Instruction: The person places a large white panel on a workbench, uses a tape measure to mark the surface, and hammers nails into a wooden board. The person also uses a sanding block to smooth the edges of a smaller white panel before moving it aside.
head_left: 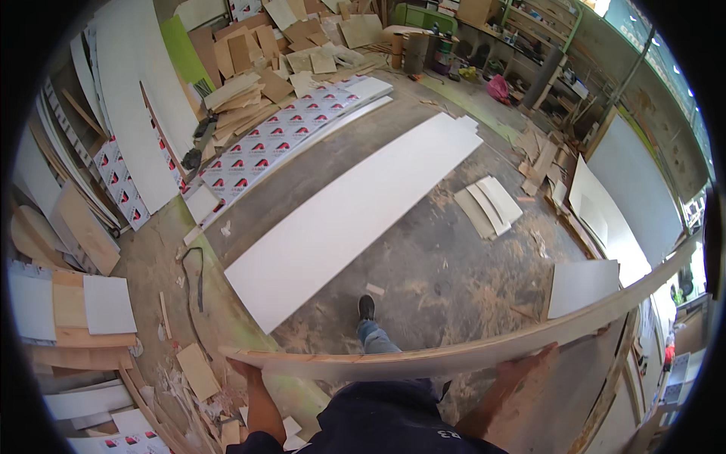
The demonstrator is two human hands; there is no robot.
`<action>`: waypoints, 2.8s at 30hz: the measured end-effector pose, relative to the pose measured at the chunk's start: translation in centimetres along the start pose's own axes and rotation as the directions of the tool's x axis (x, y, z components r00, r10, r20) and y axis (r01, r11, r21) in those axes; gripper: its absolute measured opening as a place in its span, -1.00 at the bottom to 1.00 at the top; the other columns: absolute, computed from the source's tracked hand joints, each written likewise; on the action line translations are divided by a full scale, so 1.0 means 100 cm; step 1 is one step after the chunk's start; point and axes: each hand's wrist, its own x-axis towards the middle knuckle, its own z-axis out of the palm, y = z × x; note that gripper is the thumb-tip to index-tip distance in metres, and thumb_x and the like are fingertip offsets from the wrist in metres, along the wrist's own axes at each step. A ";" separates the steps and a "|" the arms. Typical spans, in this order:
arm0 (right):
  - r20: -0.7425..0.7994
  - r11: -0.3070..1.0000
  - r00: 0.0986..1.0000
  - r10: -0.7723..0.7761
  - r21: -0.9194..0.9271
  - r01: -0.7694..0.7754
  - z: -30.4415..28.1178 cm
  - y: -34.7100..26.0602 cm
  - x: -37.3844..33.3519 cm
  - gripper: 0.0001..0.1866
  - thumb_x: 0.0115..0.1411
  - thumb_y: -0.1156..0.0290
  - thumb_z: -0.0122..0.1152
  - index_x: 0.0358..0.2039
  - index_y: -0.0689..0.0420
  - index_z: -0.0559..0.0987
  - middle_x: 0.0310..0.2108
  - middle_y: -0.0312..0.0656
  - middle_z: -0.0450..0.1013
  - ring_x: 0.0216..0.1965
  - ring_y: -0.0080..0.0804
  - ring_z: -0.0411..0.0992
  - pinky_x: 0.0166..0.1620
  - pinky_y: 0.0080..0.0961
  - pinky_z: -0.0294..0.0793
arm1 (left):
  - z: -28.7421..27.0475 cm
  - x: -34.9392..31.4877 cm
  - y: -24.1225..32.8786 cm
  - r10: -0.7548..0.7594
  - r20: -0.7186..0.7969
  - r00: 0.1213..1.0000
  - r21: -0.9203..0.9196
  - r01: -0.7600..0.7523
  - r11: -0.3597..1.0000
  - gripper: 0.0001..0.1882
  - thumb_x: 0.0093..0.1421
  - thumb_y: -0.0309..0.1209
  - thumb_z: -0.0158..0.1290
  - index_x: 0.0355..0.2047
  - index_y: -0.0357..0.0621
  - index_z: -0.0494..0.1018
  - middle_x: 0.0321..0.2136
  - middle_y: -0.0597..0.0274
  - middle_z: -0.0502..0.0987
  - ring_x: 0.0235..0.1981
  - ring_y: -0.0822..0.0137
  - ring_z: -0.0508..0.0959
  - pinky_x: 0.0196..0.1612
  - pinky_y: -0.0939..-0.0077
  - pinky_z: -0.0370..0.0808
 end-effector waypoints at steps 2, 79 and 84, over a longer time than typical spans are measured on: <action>0.120 0.967 0.981 0.149 0.191 -0.171 0.081 0.019 0.003 -0.11 0.29 -0.34 -0.25 0.43 -0.04 -0.11 0.40 -0.01 -0.15 0.38 -0.02 -0.08 0.35 0.10 0.08 | 0.004 0.043 0.015 -0.030 -0.076 0.997 -0.046 0.027 0.999 -0.55 0.40 -0.16 -0.17 0.11 -0.26 0.31 -0.01 0.06 0.45 -0.05 0.14 0.51 -0.01 0.23 0.53; -0.015 -0.122 0.516 0.857 -0.977 0.175 0.471 0.392 -0.063 -0.64 0.24 0.22 0.17 -0.20 0.30 0.63 -0.41 -0.12 0.60 -0.42 -0.39 0.59 -0.34 -0.43 0.56 | 0.400 0.351 0.033 -0.802 0.526 0.284 0.440 0.716 0.542 -0.49 0.21 -0.15 0.01 0.08 -0.18 0.39 -0.18 0.00 0.60 -0.23 0.17 0.62 -0.21 0.25 0.53; 0.318 0.206 0.305 0.898 -0.914 0.348 0.502 0.422 -0.127 -0.58 0.27 0.13 0.16 -0.07 0.23 0.59 -0.30 -0.10 0.60 -0.30 -0.37 0.59 -0.17 -0.37 0.52 | 0.430 0.290 0.075 -0.764 0.612 0.202 0.661 0.399 0.635 -0.59 0.18 -0.22 0.05 -0.05 -0.22 0.45 -0.27 0.03 0.61 -0.28 0.16 0.62 -0.28 0.25 0.51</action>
